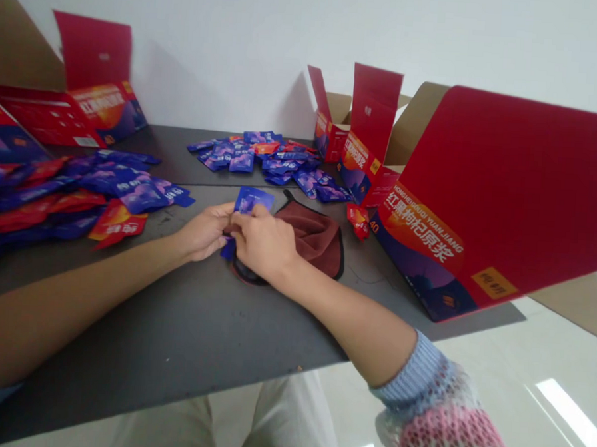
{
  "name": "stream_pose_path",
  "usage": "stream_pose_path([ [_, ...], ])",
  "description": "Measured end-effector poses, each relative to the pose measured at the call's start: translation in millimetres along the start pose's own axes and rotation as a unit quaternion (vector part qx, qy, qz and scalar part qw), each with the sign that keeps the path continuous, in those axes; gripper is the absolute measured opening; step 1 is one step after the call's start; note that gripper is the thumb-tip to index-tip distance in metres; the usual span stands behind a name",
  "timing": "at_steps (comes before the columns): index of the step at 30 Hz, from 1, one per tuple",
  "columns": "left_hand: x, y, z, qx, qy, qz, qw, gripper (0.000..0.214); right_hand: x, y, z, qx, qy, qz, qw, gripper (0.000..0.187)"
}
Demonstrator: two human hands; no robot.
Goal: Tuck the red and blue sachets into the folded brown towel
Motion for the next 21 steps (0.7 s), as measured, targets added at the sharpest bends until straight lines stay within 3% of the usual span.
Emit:
stream_pose_path([
  [3,-2.2,-2.9,-2.0,0.009,0.01,0.017,1.0,0.015,-10.8,-28.8,27.3,0.014,0.036,0.112,0.993,0.034],
  [6,-2.2,-5.4,-5.2,0.007,0.003,0.025,1.0,0.015,-13.5,-33.6,36.5,0.022,0.039,0.148,0.988,0.037],
  [11,-2.2,-5.5,-3.0,0.054,0.014,-0.004,0.998,0.015,-10.4,-7.5,15.2,0.003,-0.034,0.076,0.997,0.035],
  [15,-2.0,-6.2,0.3,0.093,0.018,-0.019,0.995,0.011,-11.5,-1.6,11.5,-0.045,-0.065,0.044,0.996,0.03],
  [19,-0.6,-2.2,-3.1,0.103,-0.025,-0.035,0.994,0.027,-7.6,23.0,-5.1,-0.051,-0.137,-0.089,0.985,0.023],
  [21,-0.7,-6.6,-4.5,0.092,-0.035,-0.002,0.995,0.028,-1.7,33.2,-15.0,-0.015,-0.163,-0.125,0.979,0.024],
])
Point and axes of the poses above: each hand's wrist, its own x-axis away from the middle knuckle, its own y-axis out of the palm, z = x × y, the point moved 9 cm from there along -x, towards the middle knuckle, and after that the axes turned 14 degrees about -x, right-handed, at the moved point
